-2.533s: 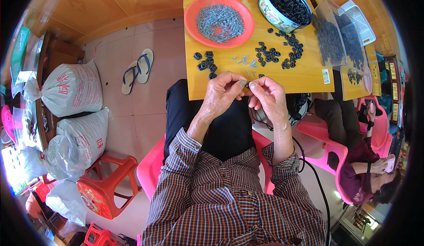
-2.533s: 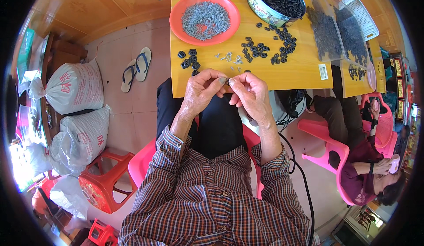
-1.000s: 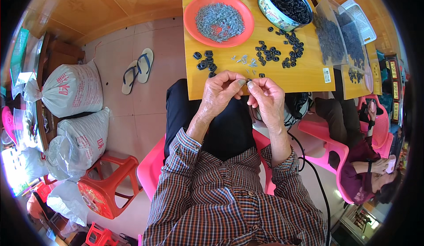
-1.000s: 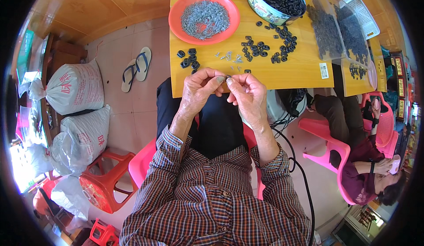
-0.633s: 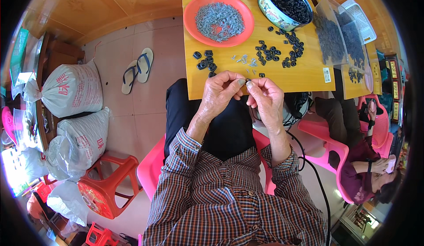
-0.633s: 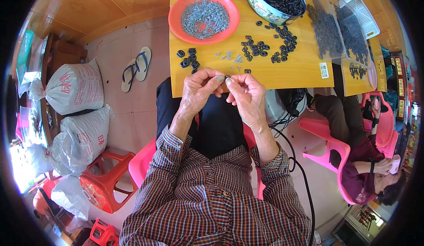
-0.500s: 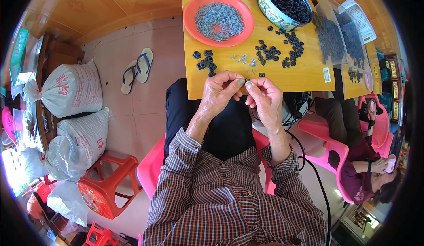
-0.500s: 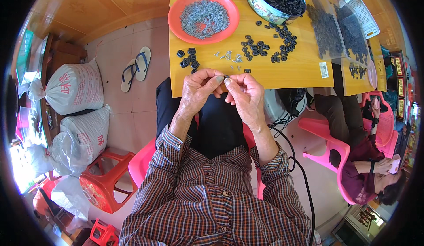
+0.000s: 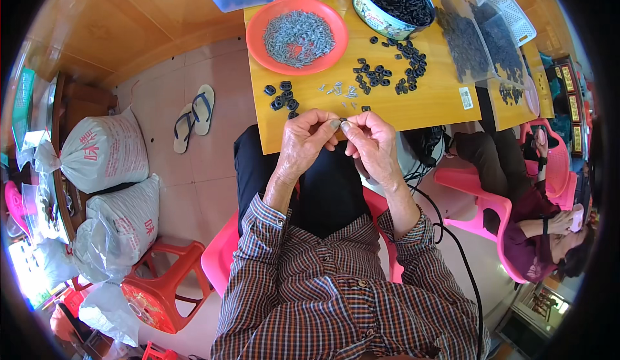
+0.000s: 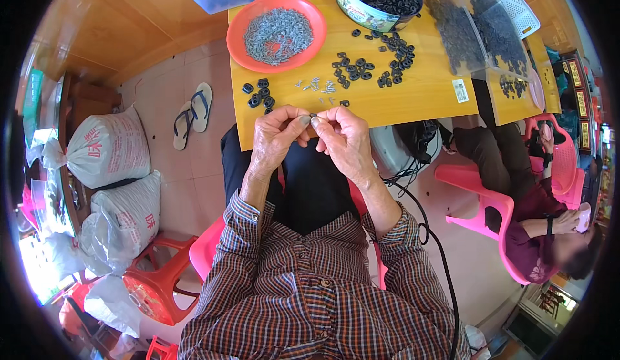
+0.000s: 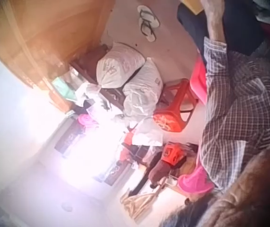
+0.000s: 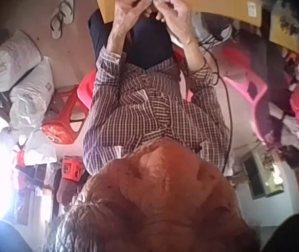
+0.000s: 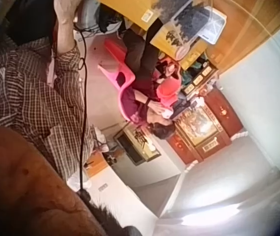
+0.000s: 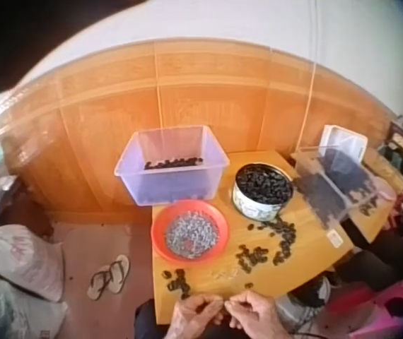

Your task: Manually assembling small black plastic components by hand at a table.

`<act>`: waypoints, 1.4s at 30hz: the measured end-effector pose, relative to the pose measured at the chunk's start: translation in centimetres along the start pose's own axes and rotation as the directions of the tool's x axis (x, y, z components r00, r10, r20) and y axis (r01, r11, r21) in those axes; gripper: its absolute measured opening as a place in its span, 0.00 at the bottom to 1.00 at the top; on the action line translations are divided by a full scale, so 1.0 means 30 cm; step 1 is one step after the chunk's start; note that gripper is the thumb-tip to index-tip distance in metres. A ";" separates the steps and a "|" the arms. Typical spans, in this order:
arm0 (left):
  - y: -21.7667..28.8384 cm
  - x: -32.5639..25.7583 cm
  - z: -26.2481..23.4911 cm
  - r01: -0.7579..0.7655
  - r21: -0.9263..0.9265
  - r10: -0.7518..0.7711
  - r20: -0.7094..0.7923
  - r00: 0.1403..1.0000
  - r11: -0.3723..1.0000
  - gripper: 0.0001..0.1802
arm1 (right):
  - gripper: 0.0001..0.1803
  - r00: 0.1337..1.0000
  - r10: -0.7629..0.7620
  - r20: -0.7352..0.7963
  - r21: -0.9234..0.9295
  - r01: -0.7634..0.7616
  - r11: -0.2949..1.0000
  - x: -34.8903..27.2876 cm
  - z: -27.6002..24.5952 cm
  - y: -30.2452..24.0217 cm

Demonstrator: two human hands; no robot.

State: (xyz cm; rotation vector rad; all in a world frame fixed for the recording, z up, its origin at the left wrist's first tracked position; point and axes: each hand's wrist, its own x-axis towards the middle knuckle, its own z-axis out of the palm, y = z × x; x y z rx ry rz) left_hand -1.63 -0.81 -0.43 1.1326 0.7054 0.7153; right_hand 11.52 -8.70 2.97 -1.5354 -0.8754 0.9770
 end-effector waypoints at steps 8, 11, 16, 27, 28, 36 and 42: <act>0.001 0.000 0.014 -0.031 -0.101 0.028 -0.037 0.999 0.994 0.10 | 0.09 0.989 0.145 -0.007 0.257 -0.139 0.956 0.009 -0.011 0.001; 0.002 -0.001 0.010 -0.041 -0.137 0.038 -0.029 0.999 0.990 0.11 | 0.10 0.992 0.128 -0.011 0.294 -0.119 0.948 0.012 -0.018 0.014; 0.001 -0.001 0.010 -0.034 -0.079 0.033 -0.014 0.999 0.996 0.10 | 0.10 0.993 0.118 0.012 0.267 -0.117 0.957 0.008 -0.017 0.012; -0.004 -0.001 0.021 -0.039 -0.004 0.039 -0.063 0.997 0.999 0.09 | 0.11 0.994 0.105 0.017 0.180 -0.106 0.978 0.009 -0.009 0.020; -0.004 -0.001 0.021 -0.039 -0.004 0.039 -0.062 0.997 0.999 0.09 | 0.11 0.995 0.097 0.015 0.181 -0.098 0.979 0.007 -0.005 0.020; -0.008 -0.005 0.031 -0.063 0.020 0.065 -0.079 0.995 0.998 0.09 | 0.08 0.991 0.132 -0.003 0.233 -0.127 0.964 0.008 -0.016 0.011; -0.014 0.043 0.107 -0.368 0.456 0.425 -0.025 0.905 0.810 0.07 | 0.07 0.938 0.094 -0.334 0.295 0.009 0.956 0.030 -0.093 0.014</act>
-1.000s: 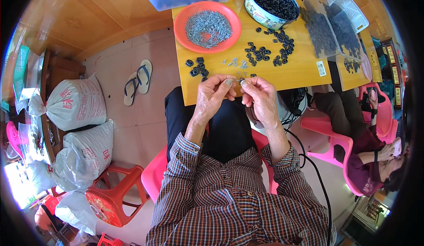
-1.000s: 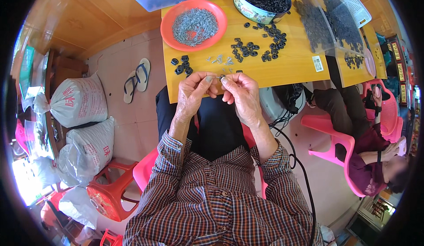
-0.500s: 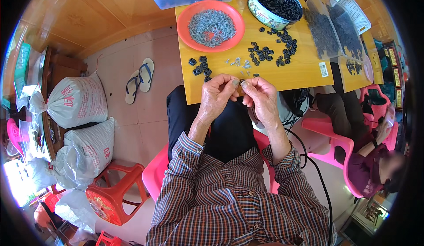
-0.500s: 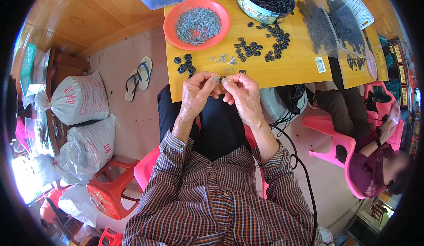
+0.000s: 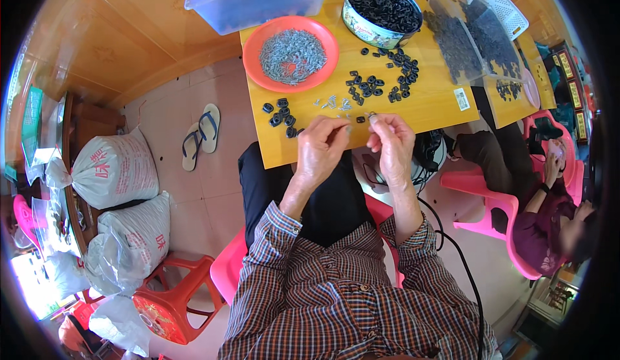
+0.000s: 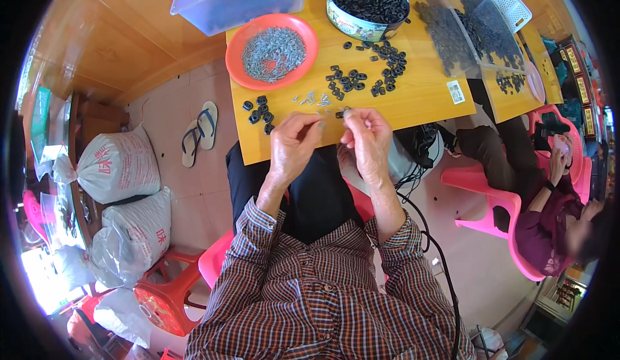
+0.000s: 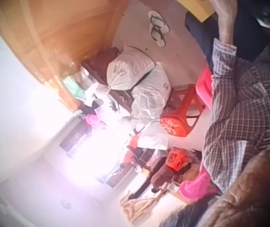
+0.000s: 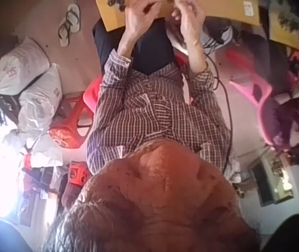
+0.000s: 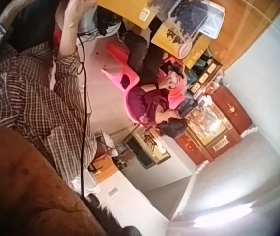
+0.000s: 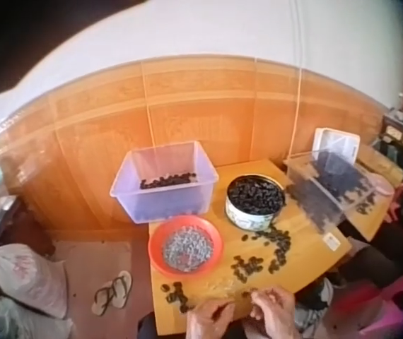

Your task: Manually assembling small black plastic components by hand at a table.

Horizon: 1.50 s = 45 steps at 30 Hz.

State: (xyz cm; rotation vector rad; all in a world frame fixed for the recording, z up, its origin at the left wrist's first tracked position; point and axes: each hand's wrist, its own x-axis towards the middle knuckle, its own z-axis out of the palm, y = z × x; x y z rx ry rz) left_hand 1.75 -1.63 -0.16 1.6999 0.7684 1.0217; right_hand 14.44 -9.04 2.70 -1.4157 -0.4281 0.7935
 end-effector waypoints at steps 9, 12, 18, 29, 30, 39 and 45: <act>0.013 0.191 0.182 -0.213 0.440 0.206 0.064 0.976 0.873 0.06 | 0.07 0.981 -0.094 -0.173 0.045 0.103 0.994 0.022 -0.058 -0.022; -0.021 0.230 0.214 -0.209 0.587 0.161 0.134 0.978 0.782 0.07 | 0.07 0.981 -0.096 -0.169 0.070 0.109 0.992 0.025 -0.057 -0.026; -0.044 0.224 0.239 -0.258 0.695 0.147 0.217 0.965 0.671 0.06 | 0.07 0.980 -0.091 -0.178 0.091 0.108 0.990 0.028 -0.067 -0.030; 0.023 0.166 0.141 0.378 -0.487 -0.325 0.194 0.926 0.788 0.09 | 0.07 0.984 -0.084 -0.160 0.089 0.099 0.991 0.016 -0.051 -0.029; 0.023 0.152 0.127 0.410 -0.622 -0.341 0.235 0.910 0.667 0.10 | 0.07 0.985 -0.088 -0.145 0.111 0.105 0.988 0.014 -0.048 -0.029; 0.026 0.058 0.057 0.465 -0.777 -0.353 0.330 0.875 0.424 0.15 | 0.07 0.992 -0.093 -0.084 0.097 0.101 0.990 0.002 -0.030 -0.011; -0.001 0.015 0.041 0.444 -0.709 -0.370 0.271 0.889 0.548 0.14 | 0.07 0.997 -0.080 0.017 0.110 0.078 0.991 -0.009 -0.013 -0.011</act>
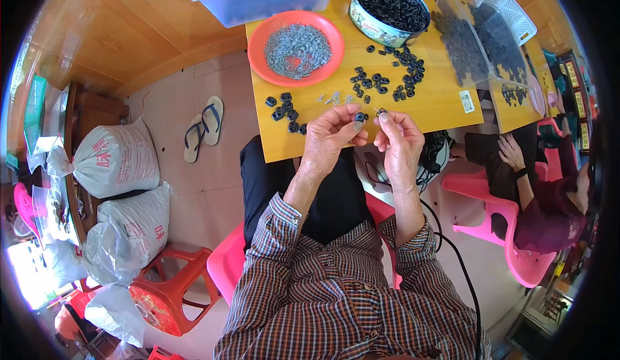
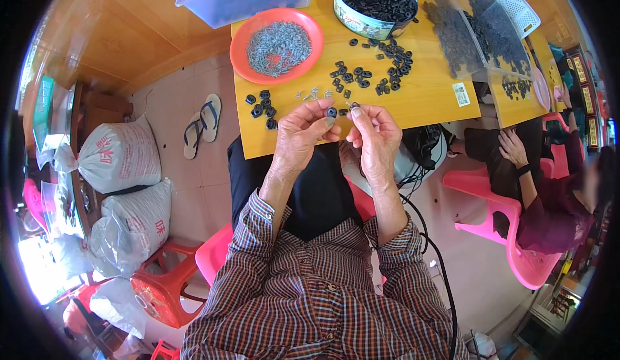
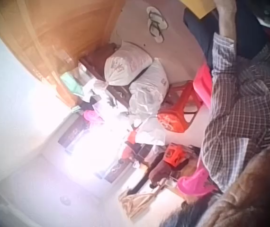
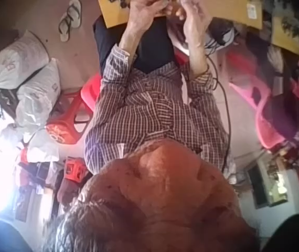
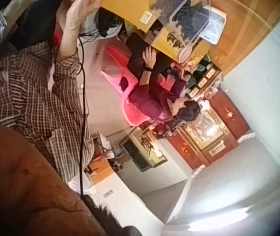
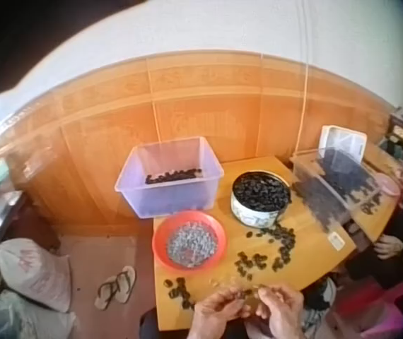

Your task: Manually assembling small black plastic components by hand at a table.

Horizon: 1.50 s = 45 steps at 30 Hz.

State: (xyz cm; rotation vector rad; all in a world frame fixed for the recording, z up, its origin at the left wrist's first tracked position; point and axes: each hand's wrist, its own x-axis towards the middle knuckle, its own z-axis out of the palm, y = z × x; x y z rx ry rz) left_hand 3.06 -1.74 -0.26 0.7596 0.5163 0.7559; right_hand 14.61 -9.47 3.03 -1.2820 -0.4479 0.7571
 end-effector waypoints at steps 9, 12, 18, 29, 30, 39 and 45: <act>-0.018 -0.031 -0.028 -0.068 0.106 0.072 -0.035 0.997 0.992 0.10 | 0.08 0.993 -0.018 0.113 -0.052 0.024 0.998 -0.015 0.016 0.011; -0.023 -0.033 -0.022 -0.104 0.125 0.110 -0.042 0.993 0.987 0.10 | 0.08 0.993 -0.015 0.118 -0.072 0.024 0.997 -0.015 0.015 0.010; -0.028 -0.044 -0.022 -0.141 0.144 0.146 -0.027 0.989 0.980 0.10 | 0.09 0.995 0.003 0.099 -0.053 0.002 0.999 -0.009 0.009 0.021; -0.028 -0.048 -0.024 -0.165 0.230 0.169 0.002 0.986 0.959 0.10 | 0.09 0.995 0.034 0.096 -0.025 -0.032 0.999 -0.010 0.014 0.024; -0.026 -0.049 -0.027 -0.222 0.346 0.228 0.026 0.973 0.911 0.10 | 0.09 0.995 0.027 0.097 -0.046 -0.022 0.999 -0.009 0.013 0.027; -0.027 -0.049 -0.019 -0.165 0.163 0.168 0.000 0.986 0.973 0.09 | 0.07 0.995 -0.023 0.093 -0.128 0.035 0.991 -0.017 0.025 0.032; -0.034 -0.046 -0.026 -0.211 0.107 0.211 0.012 0.977 0.972 0.12 | 0.08 0.991 -0.087 0.101 -0.194 0.105 0.975 -0.034 0.038 0.023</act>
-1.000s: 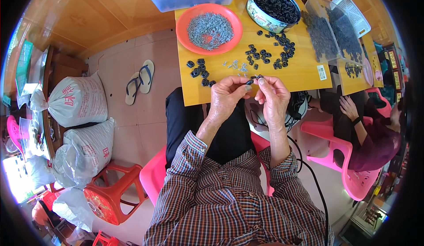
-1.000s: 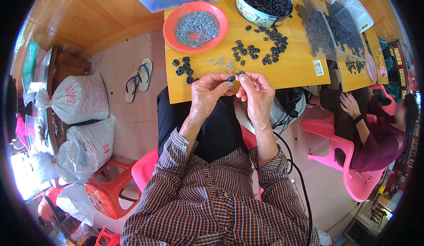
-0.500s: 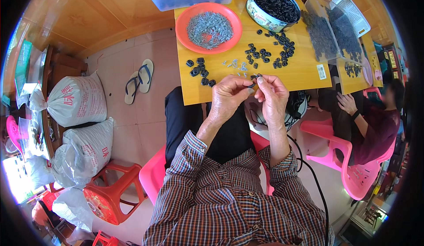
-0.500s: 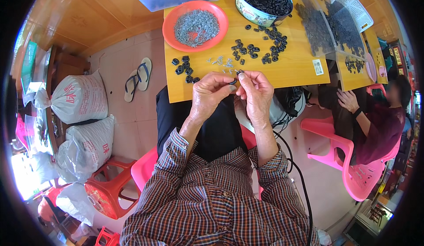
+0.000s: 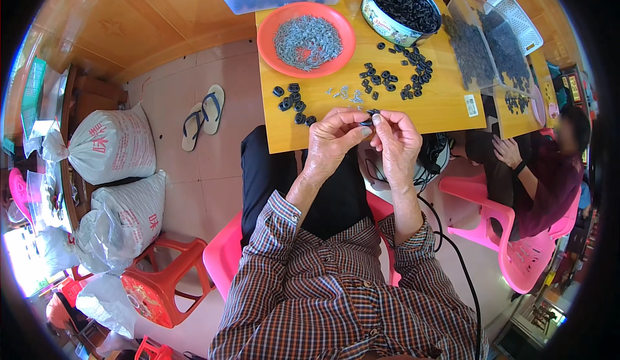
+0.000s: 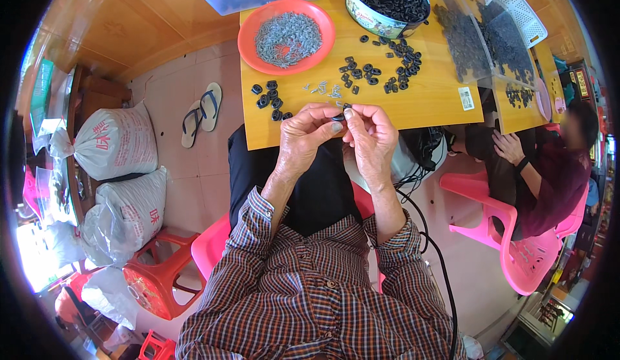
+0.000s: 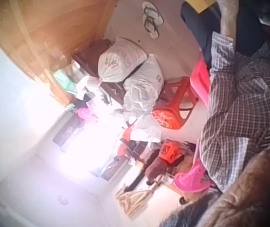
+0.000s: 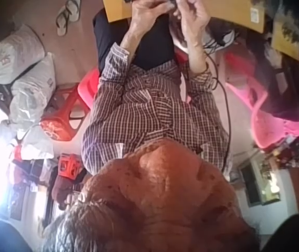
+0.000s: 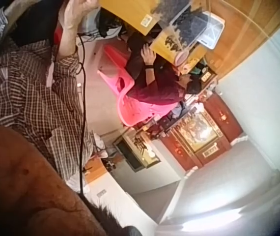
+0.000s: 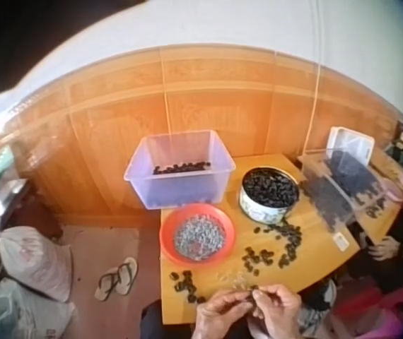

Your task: Manually assembling small black plastic components by hand at a table.

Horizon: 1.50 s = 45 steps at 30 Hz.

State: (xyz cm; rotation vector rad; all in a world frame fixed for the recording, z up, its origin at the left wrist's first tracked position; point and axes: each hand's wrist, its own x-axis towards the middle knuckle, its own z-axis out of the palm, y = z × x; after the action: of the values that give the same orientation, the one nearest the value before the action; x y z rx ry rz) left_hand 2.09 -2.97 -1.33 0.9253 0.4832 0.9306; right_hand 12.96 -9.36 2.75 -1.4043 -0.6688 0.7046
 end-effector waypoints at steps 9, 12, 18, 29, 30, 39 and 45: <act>-0.005 0.000 -0.002 0.091 -0.066 -0.092 -0.016 0.996 0.994 0.11 | 0.07 1.000 -0.015 0.010 -0.008 0.015 1.000 -0.001 -0.002 0.003; -0.017 -0.001 -0.005 0.049 -0.085 -0.051 -0.025 0.998 0.995 0.11 | 0.07 1.000 -0.001 0.010 0.013 0.001 1.000 -0.003 -0.001 0.000; -0.017 -0.001 -0.014 0.067 -0.117 -0.070 -0.020 0.997 0.991 0.10 | 0.06 1.000 0.020 0.017 0.035 -0.021 0.999 -0.001 -0.005 -0.005; -0.012 0.000 -0.019 0.074 -0.248 -0.077 -0.003 0.997 0.966 0.13 | 0.05 0.998 0.039 0.050 0.032 -0.041 0.999 -0.001 -0.008 -0.002; -0.009 0.000 -0.017 0.103 -0.296 -0.109 -0.004 0.994 0.950 0.13 | 0.05 0.998 0.033 0.053 0.034 -0.035 0.999 0.000 -0.011 0.002; -0.018 0.001 -0.030 0.116 -0.349 -0.125 -0.004 0.992 0.930 0.13 | 0.06 0.998 0.053 0.039 0.058 -0.056 0.997 -0.001 -0.007 -0.002; -0.015 0.000 -0.031 0.088 -0.299 -0.098 -0.020 0.995 0.950 0.16 | 0.06 0.995 0.092 0.033 0.014 -0.093 0.996 -0.002 -0.011 -0.001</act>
State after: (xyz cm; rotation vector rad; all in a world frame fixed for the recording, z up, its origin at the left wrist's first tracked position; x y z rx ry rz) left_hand 1.64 -2.67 -2.22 0.6080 0.3985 0.9054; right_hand 13.18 -9.61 2.75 -1.4194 -0.6256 0.8052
